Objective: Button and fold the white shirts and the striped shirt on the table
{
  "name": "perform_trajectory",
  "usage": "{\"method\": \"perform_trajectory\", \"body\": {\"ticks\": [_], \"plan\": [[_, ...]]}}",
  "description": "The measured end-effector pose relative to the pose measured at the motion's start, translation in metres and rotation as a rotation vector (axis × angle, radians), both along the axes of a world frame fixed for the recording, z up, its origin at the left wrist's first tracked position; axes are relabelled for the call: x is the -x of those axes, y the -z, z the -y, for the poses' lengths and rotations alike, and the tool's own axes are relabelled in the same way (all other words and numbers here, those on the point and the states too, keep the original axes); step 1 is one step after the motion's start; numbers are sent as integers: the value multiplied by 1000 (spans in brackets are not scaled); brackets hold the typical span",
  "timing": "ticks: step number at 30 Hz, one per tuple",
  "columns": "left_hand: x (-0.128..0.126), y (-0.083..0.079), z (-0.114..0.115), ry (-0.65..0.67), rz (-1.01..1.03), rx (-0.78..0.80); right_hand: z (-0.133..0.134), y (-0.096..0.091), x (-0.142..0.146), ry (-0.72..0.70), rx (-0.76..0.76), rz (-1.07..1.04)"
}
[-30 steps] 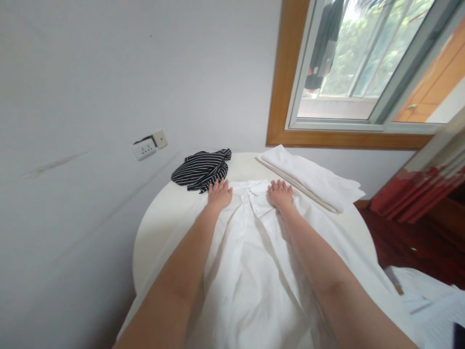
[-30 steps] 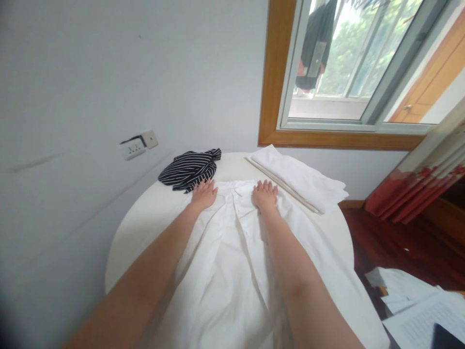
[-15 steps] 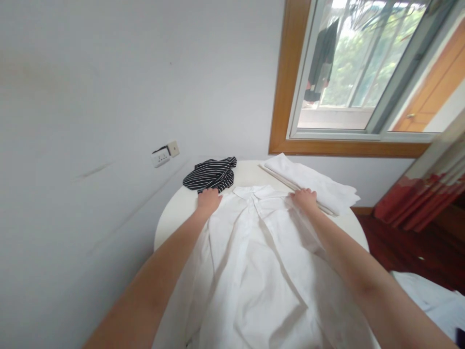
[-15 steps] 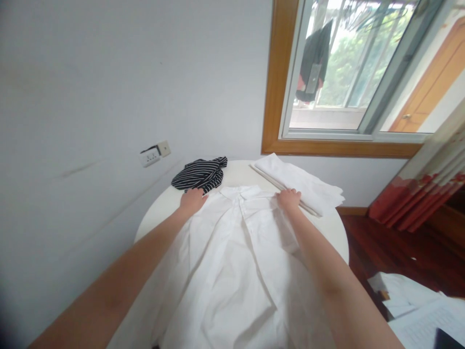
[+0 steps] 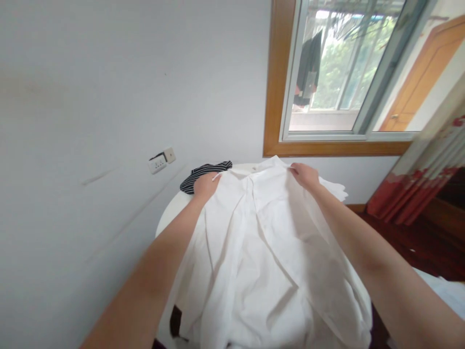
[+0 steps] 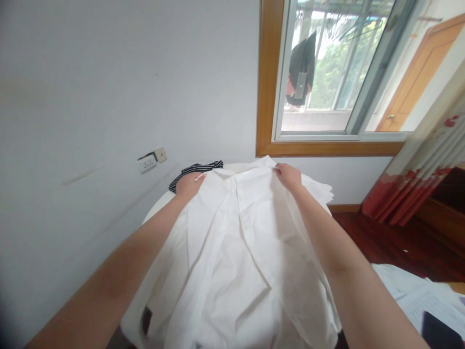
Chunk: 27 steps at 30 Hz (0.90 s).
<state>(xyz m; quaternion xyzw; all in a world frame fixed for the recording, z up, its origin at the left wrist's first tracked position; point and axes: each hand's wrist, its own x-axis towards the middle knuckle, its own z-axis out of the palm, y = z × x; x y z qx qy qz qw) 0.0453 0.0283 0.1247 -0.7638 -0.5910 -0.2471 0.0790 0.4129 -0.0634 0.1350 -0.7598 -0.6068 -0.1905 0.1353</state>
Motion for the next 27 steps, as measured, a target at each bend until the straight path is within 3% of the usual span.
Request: {"method": "perform_trajectory", "body": {"ticks": [5, 10, 15, 18, 24, 27], "plan": [[17, -48, 29, -26, -80, -293, 33, -47, -25, -164, -199, 309], [37, -76, 52, 53, -285, -346, 51, -81, -46, -167, -242, 475], [46, -94, 46, 105, -429, -342, 40, -102, -49, -205, -256, 544], [43, -90, 34, 111, -520, -296, 25, -87, -43, -222, -217, 548], [30, -51, 8, 103, -536, -153, -11, -14, -29, -303, -181, 551], [21, -37, -10, 104, -506, -128, -27, 10, -22, -262, -198, 513]]}}
